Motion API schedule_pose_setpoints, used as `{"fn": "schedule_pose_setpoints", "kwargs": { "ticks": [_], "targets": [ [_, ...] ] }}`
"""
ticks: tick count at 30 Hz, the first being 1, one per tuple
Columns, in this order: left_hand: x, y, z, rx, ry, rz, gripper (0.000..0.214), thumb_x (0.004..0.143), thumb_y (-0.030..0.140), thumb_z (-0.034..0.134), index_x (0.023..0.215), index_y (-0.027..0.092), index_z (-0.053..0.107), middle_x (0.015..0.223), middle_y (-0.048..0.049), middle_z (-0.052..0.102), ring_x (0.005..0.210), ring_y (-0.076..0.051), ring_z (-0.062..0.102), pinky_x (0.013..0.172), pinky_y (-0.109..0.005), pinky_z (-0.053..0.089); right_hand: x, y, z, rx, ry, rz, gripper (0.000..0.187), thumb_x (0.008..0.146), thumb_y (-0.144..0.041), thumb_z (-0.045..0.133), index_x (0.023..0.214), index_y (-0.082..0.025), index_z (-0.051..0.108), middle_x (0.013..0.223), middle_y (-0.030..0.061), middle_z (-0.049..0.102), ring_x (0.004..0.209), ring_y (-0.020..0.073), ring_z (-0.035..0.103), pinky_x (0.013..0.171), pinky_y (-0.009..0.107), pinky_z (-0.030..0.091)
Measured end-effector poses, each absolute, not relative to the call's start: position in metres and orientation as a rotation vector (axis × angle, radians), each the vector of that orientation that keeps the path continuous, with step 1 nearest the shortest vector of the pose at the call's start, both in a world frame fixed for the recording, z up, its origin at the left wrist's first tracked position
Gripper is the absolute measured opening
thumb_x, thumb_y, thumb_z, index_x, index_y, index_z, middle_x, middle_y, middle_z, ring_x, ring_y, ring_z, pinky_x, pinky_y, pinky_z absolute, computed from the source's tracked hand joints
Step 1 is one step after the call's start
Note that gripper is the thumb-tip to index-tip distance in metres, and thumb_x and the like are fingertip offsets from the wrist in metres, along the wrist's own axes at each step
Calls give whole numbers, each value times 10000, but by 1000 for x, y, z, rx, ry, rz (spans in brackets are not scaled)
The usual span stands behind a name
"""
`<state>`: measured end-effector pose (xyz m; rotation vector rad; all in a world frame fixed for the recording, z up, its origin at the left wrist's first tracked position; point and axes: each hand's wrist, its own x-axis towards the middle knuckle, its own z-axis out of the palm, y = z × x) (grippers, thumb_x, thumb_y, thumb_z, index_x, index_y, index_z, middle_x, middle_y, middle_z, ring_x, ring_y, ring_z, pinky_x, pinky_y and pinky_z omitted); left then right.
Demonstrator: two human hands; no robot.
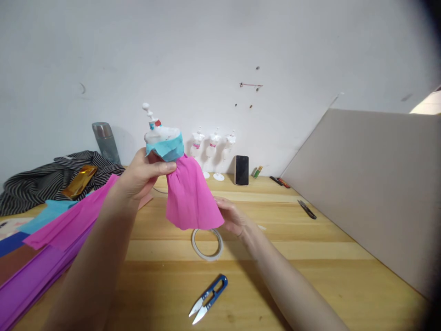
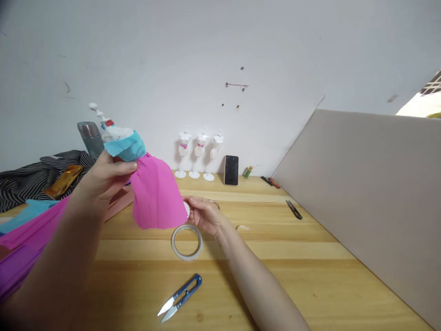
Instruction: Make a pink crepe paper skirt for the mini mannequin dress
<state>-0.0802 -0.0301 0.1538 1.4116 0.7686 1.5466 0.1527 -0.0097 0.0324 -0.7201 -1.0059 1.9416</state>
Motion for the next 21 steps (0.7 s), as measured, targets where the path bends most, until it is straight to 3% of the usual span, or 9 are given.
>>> {"fn": "schedule_pose_setpoints", "kwargs": {
  "ticks": [6, 12, 17, 21],
  "targets": [
    [-74, -30, 151, 1397, 710, 1500, 271, 541, 211, 788, 791, 184, 688, 818, -13, 674, 778, -165, 593, 750, -286, 499, 144, -12, 29, -899, -1035, 1905, 219, 719, -363, 710, 743, -154, 648, 635, 18, 622, 565, 132, 541, 580, 254, 446],
    [-70, -28, 148, 1478, 722, 1392, 239, 563, 237, 784, 773, 172, 690, 824, -36, 670, 799, -186, 590, 777, -313, 481, 134, -20, 31, -872, -1053, 1942, 365, 837, -523, 513, 953, -202, 639, 885, 71, 708, 830, 223, 643, 764, 351, 485],
    [-71, -25, 146, 1533, 717, 1319, 238, 576, 251, 787, 782, 176, 695, 836, -35, 665, 811, -189, 587, 786, -320, 466, 133, -23, 40, -672, -1076, 1919, 291, 661, -360, 706, 883, -178, 657, 859, 54, 707, 791, 202, 630, 776, 334, 485],
    [-74, -20, 144, 1564, 752, 1277, 222, 589, 252, 780, 777, 166, 698, 834, -39, 670, 811, -191, 593, 775, -311, 460, 139, -20, 45, -629, -1045, 1855, 291, 632, -294, 751, 880, -164, 674, 847, 51, 702, 750, 177, 628, 727, 299, 488]
  ]
}}
